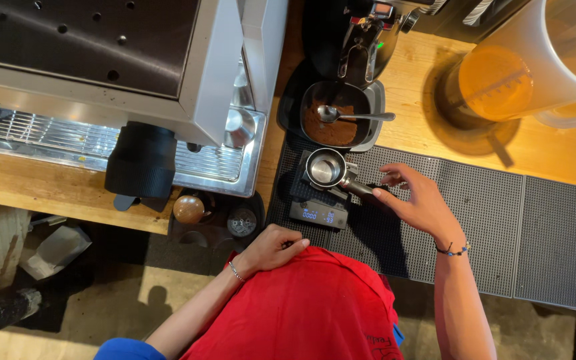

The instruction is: The person prepares espresso by tamping coffee grounds in a portafilter, wiping the portafilter with a cloth, and adding more grounds with a spoon. They then lock the portafilter into the espresso machine and later remove it to repeat the process.

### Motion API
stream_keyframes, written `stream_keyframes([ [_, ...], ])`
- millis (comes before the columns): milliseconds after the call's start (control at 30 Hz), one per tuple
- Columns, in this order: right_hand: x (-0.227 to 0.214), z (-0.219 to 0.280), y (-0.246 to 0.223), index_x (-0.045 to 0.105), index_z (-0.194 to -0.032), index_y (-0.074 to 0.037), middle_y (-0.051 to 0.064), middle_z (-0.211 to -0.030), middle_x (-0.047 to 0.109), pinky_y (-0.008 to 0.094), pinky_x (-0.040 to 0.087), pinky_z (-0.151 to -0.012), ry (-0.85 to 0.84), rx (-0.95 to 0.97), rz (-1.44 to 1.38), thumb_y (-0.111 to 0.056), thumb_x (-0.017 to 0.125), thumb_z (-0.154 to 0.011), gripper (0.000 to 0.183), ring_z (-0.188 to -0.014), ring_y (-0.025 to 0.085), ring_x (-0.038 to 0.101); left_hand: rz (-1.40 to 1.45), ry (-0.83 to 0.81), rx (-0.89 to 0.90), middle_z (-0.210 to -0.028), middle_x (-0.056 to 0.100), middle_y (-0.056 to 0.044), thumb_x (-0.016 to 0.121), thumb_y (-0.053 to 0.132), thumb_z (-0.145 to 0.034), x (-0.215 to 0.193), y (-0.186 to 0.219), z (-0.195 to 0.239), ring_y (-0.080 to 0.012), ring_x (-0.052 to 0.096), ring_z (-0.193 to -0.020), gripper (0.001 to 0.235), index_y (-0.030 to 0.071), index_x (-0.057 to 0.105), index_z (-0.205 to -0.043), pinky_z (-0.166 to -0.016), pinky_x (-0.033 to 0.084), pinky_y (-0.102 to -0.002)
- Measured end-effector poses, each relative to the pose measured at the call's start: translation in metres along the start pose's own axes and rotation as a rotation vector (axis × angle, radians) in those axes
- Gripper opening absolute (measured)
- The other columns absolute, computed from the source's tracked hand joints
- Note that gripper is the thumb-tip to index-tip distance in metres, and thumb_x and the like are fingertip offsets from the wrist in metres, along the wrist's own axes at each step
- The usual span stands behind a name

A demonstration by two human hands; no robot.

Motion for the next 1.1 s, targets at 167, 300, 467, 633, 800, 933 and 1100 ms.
stream_keyframes([
  [167,0.002,0.0,-0.007,0.059,-0.117,-0.009,0.017,-0.097,0.067,0.043,0.047,-0.09,-0.023,0.01,0.003,-0.026,0.069,-0.081,0.041,-0.097,0.033,0.063,-0.001,-0.017,-0.017,-0.047,0.046,-0.009,0.057,0.018,-0.091,0.0,0.001,-0.001,-0.0165,0.046,-0.045,0.036,0.009,0.049,-0.058,-0.044,0.037,-0.029],
  [300,0.002,-0.003,-0.006,0.058,-0.117,-0.01,0.016,-0.097,0.067,0.043,0.047,-0.091,-0.042,0.011,0.009,-0.026,0.069,-0.081,0.042,-0.097,0.032,0.063,-0.003,-0.024,-0.01,-0.048,0.046,-0.01,0.057,0.018,-0.091,0.0,0.004,-0.001,-0.0187,0.045,-0.045,0.035,0.009,0.049,-0.059,-0.044,0.037,-0.029],
  [467,0.003,-0.003,-0.015,0.058,-0.117,-0.009,0.016,-0.098,0.067,0.044,0.047,-0.091,-0.064,0.01,0.015,-0.028,0.069,-0.08,0.043,-0.098,0.033,0.063,-0.016,-0.016,-0.002,-0.048,0.047,-0.01,0.058,0.018,-0.091,-0.001,0.003,-0.001,-0.0208,0.047,-0.045,0.034,0.009,0.049,-0.059,-0.044,0.038,-0.03],
  [633,0.011,-0.01,-0.016,0.057,-0.119,-0.009,0.017,-0.099,0.067,0.045,0.047,-0.09,-0.12,0.013,0.039,-0.029,0.069,-0.08,0.046,-0.097,0.035,0.063,-0.019,-0.005,0.002,-0.049,0.047,-0.01,0.058,0.017,-0.09,-0.002,0.005,-0.002,-0.0209,0.048,-0.046,0.033,0.009,0.049,-0.059,-0.044,0.038,-0.03],
  [800,0.031,-0.013,-0.02,0.057,-0.116,-0.009,0.022,-0.095,0.067,0.047,0.051,-0.086,-0.247,0.013,0.079,-0.032,0.068,-0.077,0.047,-0.095,0.041,0.064,-0.017,-0.012,-0.013,-0.05,0.047,-0.01,0.059,0.018,-0.089,-0.001,0.004,-0.001,-0.0201,0.047,-0.047,0.031,0.009,0.05,-0.061,-0.046,0.039,-0.03],
  [933,0.056,-0.021,0.012,0.064,-0.095,-0.007,0.017,-0.078,0.07,0.044,0.052,-0.078,-0.332,0.097,0.135,-0.033,0.066,-0.078,0.031,-0.081,0.036,0.066,-0.024,0.0,-0.009,-0.05,0.046,-0.01,0.058,0.017,-0.09,-0.003,0.003,-0.001,-0.0198,0.047,-0.047,0.032,0.008,0.049,-0.06,-0.046,0.039,-0.029],
  [1100,0.059,-0.02,0.019,0.063,-0.075,-0.004,0.013,-0.05,0.056,0.035,0.048,-0.053,-0.302,0.106,0.102,-0.022,0.067,-0.073,0.018,-0.048,0.028,0.059,-0.023,-0.013,-0.021,-0.049,0.045,-0.008,0.058,0.017,-0.089,0.0,0.001,0.0,-0.0187,0.045,-0.047,0.031,0.009,0.049,-0.06,-0.046,0.038,-0.029],
])
Point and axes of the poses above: each hand's wrist, its own z-axis away from the middle knuckle, its own x-axis out of the palm, y = z × x, the point moved 9 cm from there along -z, towards the middle knuckle
